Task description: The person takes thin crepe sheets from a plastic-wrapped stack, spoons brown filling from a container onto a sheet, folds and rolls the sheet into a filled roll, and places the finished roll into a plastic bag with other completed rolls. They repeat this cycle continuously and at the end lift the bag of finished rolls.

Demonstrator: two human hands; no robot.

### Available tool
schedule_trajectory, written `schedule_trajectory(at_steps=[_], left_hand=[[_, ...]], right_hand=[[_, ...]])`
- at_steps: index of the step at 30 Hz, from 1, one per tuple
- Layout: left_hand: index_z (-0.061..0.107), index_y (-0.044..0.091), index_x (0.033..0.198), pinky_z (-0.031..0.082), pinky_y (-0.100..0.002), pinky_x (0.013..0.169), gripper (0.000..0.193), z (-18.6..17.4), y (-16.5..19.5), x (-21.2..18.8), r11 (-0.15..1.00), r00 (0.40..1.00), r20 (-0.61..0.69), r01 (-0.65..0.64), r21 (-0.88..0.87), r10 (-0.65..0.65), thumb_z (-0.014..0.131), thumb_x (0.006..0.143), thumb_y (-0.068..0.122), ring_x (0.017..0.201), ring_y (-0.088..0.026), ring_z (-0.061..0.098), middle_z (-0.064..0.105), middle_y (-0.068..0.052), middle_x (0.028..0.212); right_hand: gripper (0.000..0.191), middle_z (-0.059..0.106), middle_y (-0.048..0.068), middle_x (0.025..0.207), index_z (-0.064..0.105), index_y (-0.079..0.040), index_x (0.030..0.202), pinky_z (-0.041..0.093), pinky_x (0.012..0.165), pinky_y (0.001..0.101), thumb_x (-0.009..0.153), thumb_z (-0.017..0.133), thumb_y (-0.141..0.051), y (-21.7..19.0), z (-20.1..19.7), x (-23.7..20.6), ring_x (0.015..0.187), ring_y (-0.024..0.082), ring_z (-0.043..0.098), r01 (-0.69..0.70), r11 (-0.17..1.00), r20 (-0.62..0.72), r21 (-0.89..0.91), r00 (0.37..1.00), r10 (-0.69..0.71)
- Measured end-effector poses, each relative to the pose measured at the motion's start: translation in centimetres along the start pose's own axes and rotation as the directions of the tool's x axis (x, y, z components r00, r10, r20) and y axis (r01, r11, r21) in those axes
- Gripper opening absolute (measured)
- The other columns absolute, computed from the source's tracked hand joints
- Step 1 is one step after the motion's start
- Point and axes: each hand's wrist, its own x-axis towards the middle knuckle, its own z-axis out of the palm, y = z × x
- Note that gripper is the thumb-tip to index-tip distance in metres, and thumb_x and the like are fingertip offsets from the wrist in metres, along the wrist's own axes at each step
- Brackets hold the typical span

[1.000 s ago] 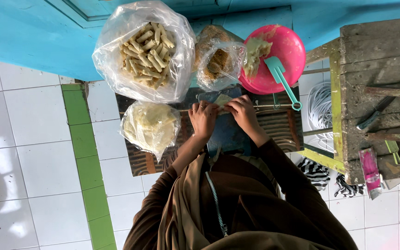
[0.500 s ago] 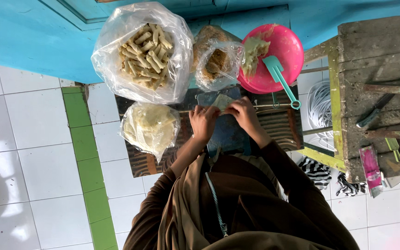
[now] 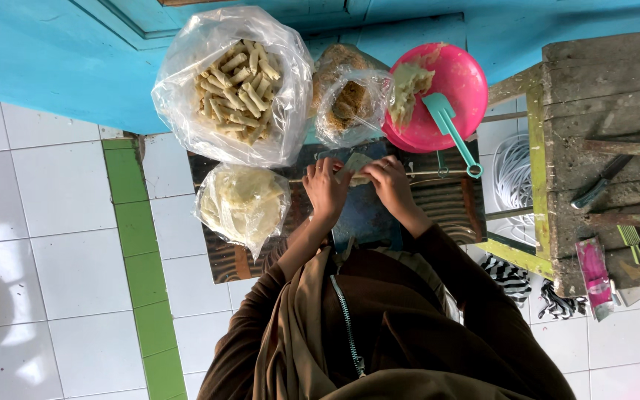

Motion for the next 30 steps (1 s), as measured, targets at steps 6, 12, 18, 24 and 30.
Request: schedule_trajectory(at_steps=[6, 12, 18, 24, 30], left_hand=[[0.060, 0.012, 0.120, 0.043, -0.046, 0.089, 0.031, 0.2, -0.4, -1.0, 0.992, 0.994, -0.075, -0.086, -0.091, 0.080, 0.072, 0.095, 0.025, 0.105, -0.031, 0.058, 0.062, -0.008, 0.109], [0.057, 0.008, 0.118, 0.043, -0.048, 0.092, 0.027, 0.2, -0.9, -1.7, 0.981, 0.979, -0.117, -0.178, -0.073, 0.169, 0.069, 0.098, 0.021, 0.109, -0.036, 0.055, 0.057, -0.013, 0.117], [0.061, 0.011, 0.105, 0.042, -0.048, 0.090, 0.018, 0.0, -0.4, -1.2, 0.986, 0.985, -0.095, -0.150, -0.068, 0.143, 0.071, 0.095, 0.022, 0.105, -0.035, 0.055, 0.056, -0.012, 0.111], [0.062, 0.012, 0.104, 0.043, -0.046, 0.086, 0.016, -0.3, -0.2, -1.2, 0.977, 0.981, -0.054, -0.191, -0.100, 0.186, 0.072, 0.095, 0.021, 0.100, -0.031, 0.058, 0.061, -0.007, 0.103], [0.060, 0.010, 0.113, 0.043, -0.045, 0.084, 0.030, -0.5, -0.1, -1.2, 0.960, 0.972, -0.062, -0.236, -0.151, 0.229, 0.075, 0.088, 0.019, 0.097, -0.029, 0.062, 0.067, -0.005, 0.101]], right_hand=[[0.022, 0.066, -0.003, 0.107, 0.076, -0.011, 0.105, 0.047, 0.085, 0.0385, 0.083, 0.078, -0.007, -0.7, -0.8, -0.5, 0.103, 0.022, 0.060, 0.149, 0.964, 0.033, -0.220, 0.989, -0.145], [0.024, 0.067, -0.004, 0.107, 0.077, -0.013, 0.109, 0.045, 0.084, 0.0368, 0.085, 0.078, -0.009, -0.2, -0.9, -0.3, 0.102, 0.021, 0.059, 0.176, 0.954, 0.057, -0.243, 0.984, -0.167], [0.022, 0.071, 0.002, 0.097, 0.078, -0.011, 0.109, 0.049, 0.076, 0.0381, 0.087, 0.076, -0.006, 1.6, -2.1, 0.1, 0.087, 0.022, 0.064, -0.054, 0.992, 0.149, -0.113, 0.986, 0.070], [0.022, 0.075, 0.009, 0.092, 0.070, -0.003, 0.117, 0.055, 0.067, 0.0293, 0.095, 0.069, -0.004, 2.2, -6.0, 6.1, 0.077, 0.013, 0.070, -0.513, 0.761, 0.567, 0.398, 0.789, 0.236], [0.022, 0.074, 0.006, 0.115, 0.063, -0.003, 0.125, 0.060, 0.092, 0.0250, 0.105, 0.066, -0.012, -4.1, -5.4, 13.9, 0.106, 0.010, 0.073, -0.182, 0.576, 0.181, 0.797, 0.982, 0.060]])
